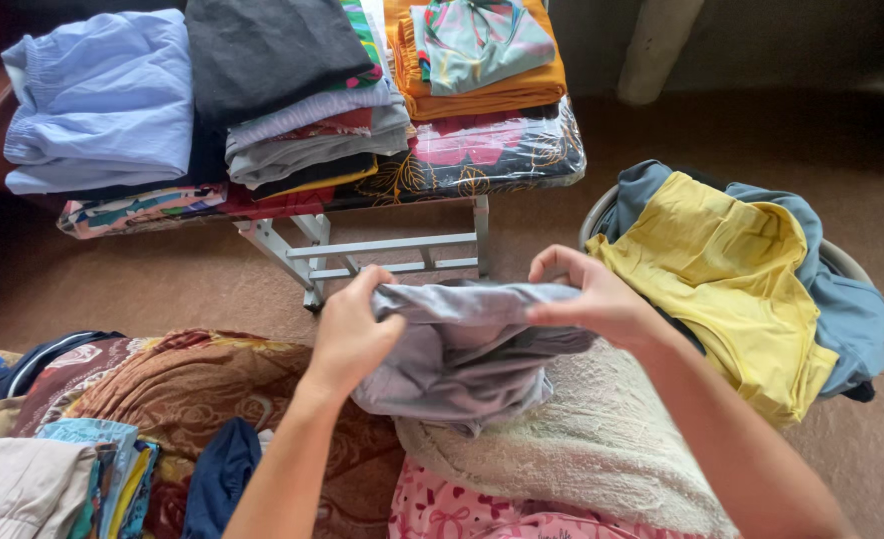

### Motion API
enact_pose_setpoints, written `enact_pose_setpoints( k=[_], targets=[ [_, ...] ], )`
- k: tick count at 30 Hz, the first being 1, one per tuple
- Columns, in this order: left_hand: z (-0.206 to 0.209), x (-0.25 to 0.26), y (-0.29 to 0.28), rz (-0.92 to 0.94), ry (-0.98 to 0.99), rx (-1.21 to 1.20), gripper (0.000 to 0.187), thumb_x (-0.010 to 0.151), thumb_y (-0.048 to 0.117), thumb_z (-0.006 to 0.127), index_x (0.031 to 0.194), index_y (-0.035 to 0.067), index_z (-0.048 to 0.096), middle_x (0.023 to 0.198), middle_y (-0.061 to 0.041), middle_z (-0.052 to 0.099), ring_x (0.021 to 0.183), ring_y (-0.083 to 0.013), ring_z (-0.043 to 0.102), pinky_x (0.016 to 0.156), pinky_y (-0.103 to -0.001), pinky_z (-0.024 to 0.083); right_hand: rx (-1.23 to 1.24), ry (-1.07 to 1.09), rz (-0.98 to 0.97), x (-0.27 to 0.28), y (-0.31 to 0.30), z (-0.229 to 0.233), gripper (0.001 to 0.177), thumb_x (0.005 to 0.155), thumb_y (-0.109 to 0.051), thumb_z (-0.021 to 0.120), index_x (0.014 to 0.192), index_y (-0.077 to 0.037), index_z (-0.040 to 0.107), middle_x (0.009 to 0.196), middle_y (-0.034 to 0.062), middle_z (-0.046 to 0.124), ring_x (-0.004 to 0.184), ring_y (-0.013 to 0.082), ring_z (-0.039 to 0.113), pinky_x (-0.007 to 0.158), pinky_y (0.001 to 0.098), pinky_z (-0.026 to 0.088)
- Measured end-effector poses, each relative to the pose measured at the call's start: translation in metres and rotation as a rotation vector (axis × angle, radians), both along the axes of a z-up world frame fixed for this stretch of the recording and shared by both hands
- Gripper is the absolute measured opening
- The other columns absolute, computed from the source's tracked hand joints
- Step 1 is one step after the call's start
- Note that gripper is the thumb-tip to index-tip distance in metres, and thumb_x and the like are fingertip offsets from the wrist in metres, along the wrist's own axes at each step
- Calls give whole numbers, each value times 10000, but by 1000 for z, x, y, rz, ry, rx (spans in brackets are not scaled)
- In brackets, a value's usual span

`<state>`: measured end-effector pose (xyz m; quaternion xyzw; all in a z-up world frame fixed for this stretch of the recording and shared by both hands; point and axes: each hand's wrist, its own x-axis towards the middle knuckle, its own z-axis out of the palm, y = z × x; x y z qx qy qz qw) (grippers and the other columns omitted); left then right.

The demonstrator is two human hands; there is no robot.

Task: The person folds several garments one by one, including a gray tank top, a yellow shirt, a black graphic shirt, and a blue shirt. Each item is smoothed, folded into a compact rectangle, and placed on a growing stack on a nearby table.

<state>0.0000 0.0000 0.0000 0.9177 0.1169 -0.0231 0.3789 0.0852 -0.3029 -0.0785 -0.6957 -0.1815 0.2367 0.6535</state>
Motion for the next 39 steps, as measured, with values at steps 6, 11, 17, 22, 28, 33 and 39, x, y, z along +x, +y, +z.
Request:
enact_pose_setpoints(
  k=[6,11,17,22,28,33,39],
  targets=[
    [2,8,48,-260,-487,-46,306,753,-166,453,975,8,572,907,-105,619,862,-236,645,797,-348,538,-460,-317,-80,8,-44,8,289,718,17,673,988,-86,673,711,22,563,655,91,506,573,241,378],
    [13,2,64,-194,-393,-51,285,755,-168,459,890,24,620,915,-75,628,865,-211,653,760,-326,564,-315,-298,-425,30,-81,-8,115,782,10,655,884,-34,683,759,-11,578,697,84,524,611,254,417],
    [-38,-2,7,-567,-434,54,235,769,-12,690,963,99,761,1272,-192,579,1232,-357,527,1003,-456,455,-560,-518,-432,22,-84,-40,201,757,-27,701,956,-35,729,860,39,682,760,128,622,689,283,508],
    [-82,9,-11,-586,-310,294,296,715,49,738,1003,114,741,1471,-252,440,1401,-444,353,1080,-530,324,-526,-423,-470,-6,-81,-52,218,779,-127,706,985,-65,743,853,71,737,783,179,691,717,323,557],
    [-87,11,4,-560,-234,274,157,838,174,729,974,96,712,1492,-177,481,1425,-389,398,1126,-526,320,-785,-431,-402,-18,-71,-73,446,663,-206,890,1016,-43,673,820,108,689,739,212,662,686,349,538],
    [-55,1,37,-500,-96,104,308,817,354,758,886,55,735,1323,-129,631,1177,-294,626,958,-410,508,-670,-134,-439,4,-87,-93,365,695,-67,760,1046,-33,664,765,117,714,627,173,695,601,339,569],
    [-18,-11,70,-109,-26,200,298,805,303,820,850,21,735,809,-104,713,742,-260,675,725,-402,550,-192,-154,-843,21,-146,-62,154,861,20,617,973,-16,717,775,62,667,618,114,587,533,239,479]
  ],
)
